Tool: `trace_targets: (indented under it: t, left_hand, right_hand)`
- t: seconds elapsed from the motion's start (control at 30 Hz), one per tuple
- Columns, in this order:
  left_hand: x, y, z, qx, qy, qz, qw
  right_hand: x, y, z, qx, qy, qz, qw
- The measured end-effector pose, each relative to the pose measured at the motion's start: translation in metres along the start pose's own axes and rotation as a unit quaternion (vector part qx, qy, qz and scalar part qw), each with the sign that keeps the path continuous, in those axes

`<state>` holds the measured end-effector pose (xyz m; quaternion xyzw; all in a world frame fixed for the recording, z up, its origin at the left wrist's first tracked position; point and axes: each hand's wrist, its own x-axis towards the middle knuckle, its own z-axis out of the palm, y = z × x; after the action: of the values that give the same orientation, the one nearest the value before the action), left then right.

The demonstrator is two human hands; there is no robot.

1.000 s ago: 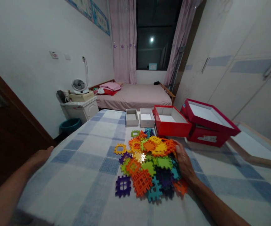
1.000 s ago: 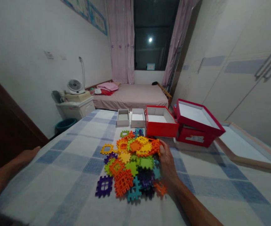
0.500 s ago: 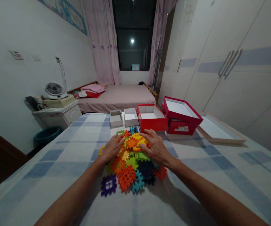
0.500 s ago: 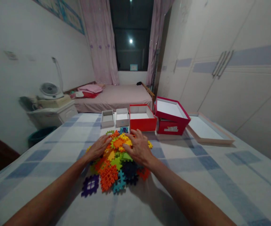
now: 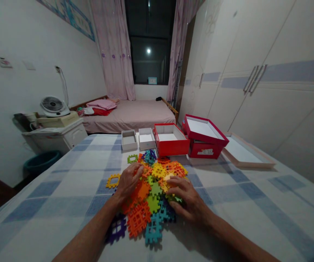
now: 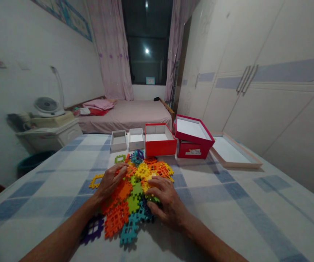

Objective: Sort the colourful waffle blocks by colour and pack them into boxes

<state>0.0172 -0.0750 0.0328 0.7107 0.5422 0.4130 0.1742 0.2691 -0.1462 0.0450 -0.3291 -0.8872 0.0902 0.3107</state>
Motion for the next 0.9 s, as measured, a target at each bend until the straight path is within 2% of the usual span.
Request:
trace_targets:
  t: [0.07, 0.1, 0.17, 0.23, 0.3, 0.37, 0.43, 0.5, 0.6, 0.7, 0.8, 0.9]
  left_hand:
    - [0.001, -0.002, -0.003, -0.015, 0.009, -0.013, 1.0]
    - [0.002, -0.004, -0.005, -0.015, 0.017, -0.019, 1.0]
    - [0.004, -0.011, -0.01, 0.0, 0.038, -0.027, 0.999]
    - [0.007, -0.018, -0.015, 0.024, 0.056, -0.035, 0.998]
    - [0.009, -0.025, -0.019, 0.043, 0.064, -0.058, 0.995]
    - [0.01, -0.03, -0.023, 0.051, 0.062, -0.09, 0.993]
    - [0.011, -0.034, -0.024, 0.046, 0.056, -0.115, 0.991]
    - [0.011, -0.036, -0.025, 0.04, 0.048, -0.123, 0.99]
    - [0.01, -0.037, -0.023, 0.055, 0.036, -0.111, 0.992]
    - [0.009, -0.035, -0.021, 0.08, 0.022, -0.093, 0.992]
    - [0.008, -0.033, -0.019, 0.088, 0.004, -0.073, 0.993]
    - [0.008, -0.031, -0.019, 0.097, -0.009, -0.06, 0.993]
  right_hand:
    - [0.001, -0.001, -0.006, 0.02, 0.005, 0.002, 1.0]
    - [0.003, 0.002, -0.009, 0.024, 0.021, 0.023, 0.999]
    - [0.011, 0.014, -0.015, 0.018, 0.067, 0.115, 0.991]
    - [0.02, 0.034, -0.018, -0.001, 0.087, 0.245, 0.966]
    - [0.027, 0.055, -0.015, -0.004, 0.054, 0.357, 0.932]
    - [0.032, 0.069, -0.008, 0.0, 0.015, 0.417, 0.909]
    - [0.033, 0.073, -0.001, 0.007, 0.008, 0.416, 0.909]
    - [0.032, 0.069, 0.004, 0.041, 0.033, 0.373, 0.926]
    - [0.029, 0.059, 0.004, 0.128, 0.071, 0.297, 0.943]
    - [0.026, 0.057, -0.002, 0.174, 0.099, 0.261, 0.944]
    - [0.024, 0.062, -0.008, 0.22, 0.135, 0.29, 0.921]
    - [0.02, 0.073, -0.014, 0.311, 0.159, 0.341, 0.873]
